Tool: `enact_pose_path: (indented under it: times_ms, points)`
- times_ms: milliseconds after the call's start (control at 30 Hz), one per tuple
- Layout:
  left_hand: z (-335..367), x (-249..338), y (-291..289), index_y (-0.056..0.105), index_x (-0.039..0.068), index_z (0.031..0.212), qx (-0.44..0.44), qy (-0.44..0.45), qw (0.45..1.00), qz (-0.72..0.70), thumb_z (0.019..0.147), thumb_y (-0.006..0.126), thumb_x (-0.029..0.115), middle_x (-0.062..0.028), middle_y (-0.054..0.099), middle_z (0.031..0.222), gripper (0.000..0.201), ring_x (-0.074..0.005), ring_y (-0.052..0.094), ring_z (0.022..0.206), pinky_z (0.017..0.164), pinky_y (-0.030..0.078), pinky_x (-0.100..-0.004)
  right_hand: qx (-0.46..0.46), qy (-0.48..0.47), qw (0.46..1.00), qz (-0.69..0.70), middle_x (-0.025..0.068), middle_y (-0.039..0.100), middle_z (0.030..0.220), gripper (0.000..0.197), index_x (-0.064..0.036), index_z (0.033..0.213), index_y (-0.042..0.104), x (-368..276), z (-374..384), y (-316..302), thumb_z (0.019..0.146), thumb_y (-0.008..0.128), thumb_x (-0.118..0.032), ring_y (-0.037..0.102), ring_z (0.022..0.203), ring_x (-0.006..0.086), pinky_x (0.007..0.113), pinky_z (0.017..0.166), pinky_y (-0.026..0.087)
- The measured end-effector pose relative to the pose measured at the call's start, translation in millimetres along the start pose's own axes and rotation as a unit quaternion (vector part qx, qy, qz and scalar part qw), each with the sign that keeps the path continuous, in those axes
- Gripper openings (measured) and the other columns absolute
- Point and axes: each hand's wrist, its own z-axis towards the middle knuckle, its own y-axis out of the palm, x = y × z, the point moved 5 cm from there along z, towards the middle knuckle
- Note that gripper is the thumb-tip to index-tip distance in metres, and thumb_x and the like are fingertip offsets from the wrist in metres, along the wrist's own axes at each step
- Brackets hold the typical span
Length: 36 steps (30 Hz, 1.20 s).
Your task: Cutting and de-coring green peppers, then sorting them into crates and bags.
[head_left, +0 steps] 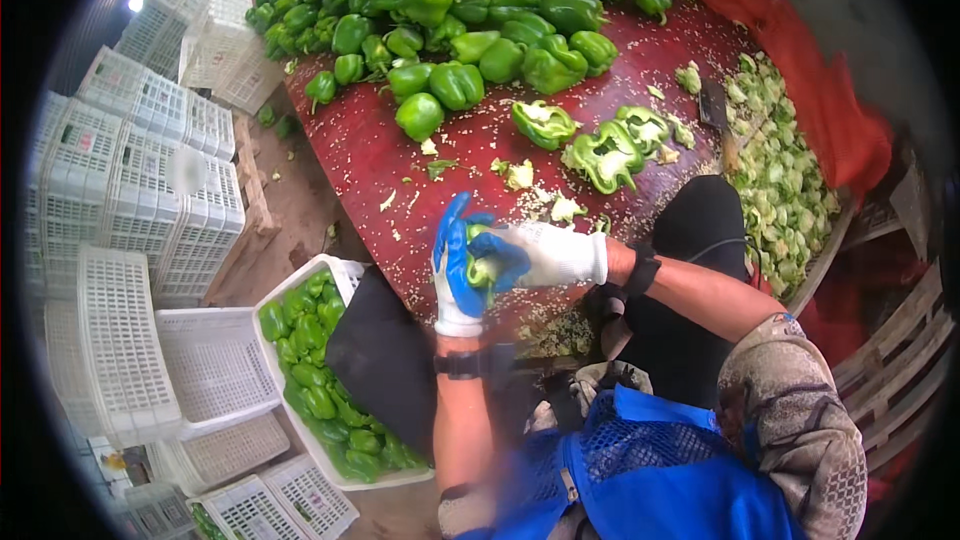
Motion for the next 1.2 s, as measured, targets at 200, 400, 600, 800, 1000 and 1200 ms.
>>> enact_pose_path:
  times_ms: [200, 400, 600, 800, 1000, 1200]
  points:
    - [-2, -15, -2, 0.043, 0.01, 0.143, 0.02, -0.036, 0.999, -0.008, 0.102, 0.045, 0.041, -0.0067, 0.061, 0.106, 0.051, -0.0142, 0.064, 0.085, 0.072, 0.057, -0.0296, 0.053, 0.059, 0.994, -0.07, 0.0194, 0.065, 0.091, 0.052, 0.0004, 0.121, 0.052, 0, -14, 14, 0.071, 0.068, -0.001, 0.065, 0.085, 0.0389, 0.046, 0.071, 0.052]
    - [0, -18, -7, 0.049, 0.006, 0.137, 0.117, 0.001, 0.993, 0.01, 0.1, 0.055, 0.029, -0.0049, 0.063, 0.099, 0.044, -0.0128, 0.062, 0.084, 0.071, 0.053, -0.0271, 0.106, 0.009, 0.979, -0.176, 0.0203, 0.056, 0.106, 0.063, 0.002, 0.126, 0.047, 6, -16, 30, 0.066, 0.065, -0.001, 0.062, 0.088, 0.0363, 0.043, 0.07, 0.05]
    - [-6, -60, -41, 0.052, 0.01, 0.131, 0.256, -0.046, 0.948, -0.185, 0.099, 0.055, 0.031, -0.0041, 0.061, 0.096, 0.038, -0.0152, 0.062, 0.082, 0.071, 0.054, -0.0305, 0.19, -0.04, 0.939, -0.285, 0.0193, 0.058, 0.106, 0.056, 0.0012, 0.12, 0.048, 3, -18, 36, 0.068, 0.068, -0.004, 0.062, 0.089, 0.0378, 0.045, 0.074, 0.051]
    - [-8, -30, -48, 0.05, 0.015, 0.133, 0.229, 0.006, 0.95, -0.213, 0.096, 0.056, 0.042, -0.009, 0.063, 0.098, 0.047, -0.0282, 0.065, 0.09, 0.08, 0.056, -0.0432, 0.296, 0.118, 0.895, -0.313, 0.0236, 0.055, 0.113, 0.052, -0.0015, 0.128, 0.047, 25, -30, -37, 0.078, 0.062, -0.002, 0.06, 0.088, 0.0377, 0.046, 0.073, 0.05]
    - [-5, 12, 9, 0.048, 0.008, 0.139, 0.083, 0.157, 0.975, 0.13, 0.096, 0.058, 0.031, -0.0066, 0.06, 0.113, 0.05, -0.0182, 0.062, 0.096, 0.084, 0.052, -0.0309, 0.298, 0.004, 0.924, -0.241, 0.0243, 0.054, 0.116, 0.058, -0.0018, 0.132, 0.044, -12, -28, 4, 0.077, 0.062, -0.002, 0.059, 0.096, 0.0411, 0.048, 0.081, 0.05]
    - [-44, 96, -5, 0.049, 0.005, 0.136, 0.222, 0.188, 0.926, 0.242, 0.098, 0.054, 0.035, -0.0068, 0.057, 0.112, 0.049, -0.015, 0.057, 0.099, 0.087, 0.049, -0.0299, 0.3, 0.204, 0.918, -0.163, 0.0251, 0.057, 0.113, 0.044, -0.0068, 0.125, 0.051, 34, -48, -48, 0.083, 0.062, -0.009, 0.062, 0.094, 0.0406, 0.048, 0.079, 0.051]
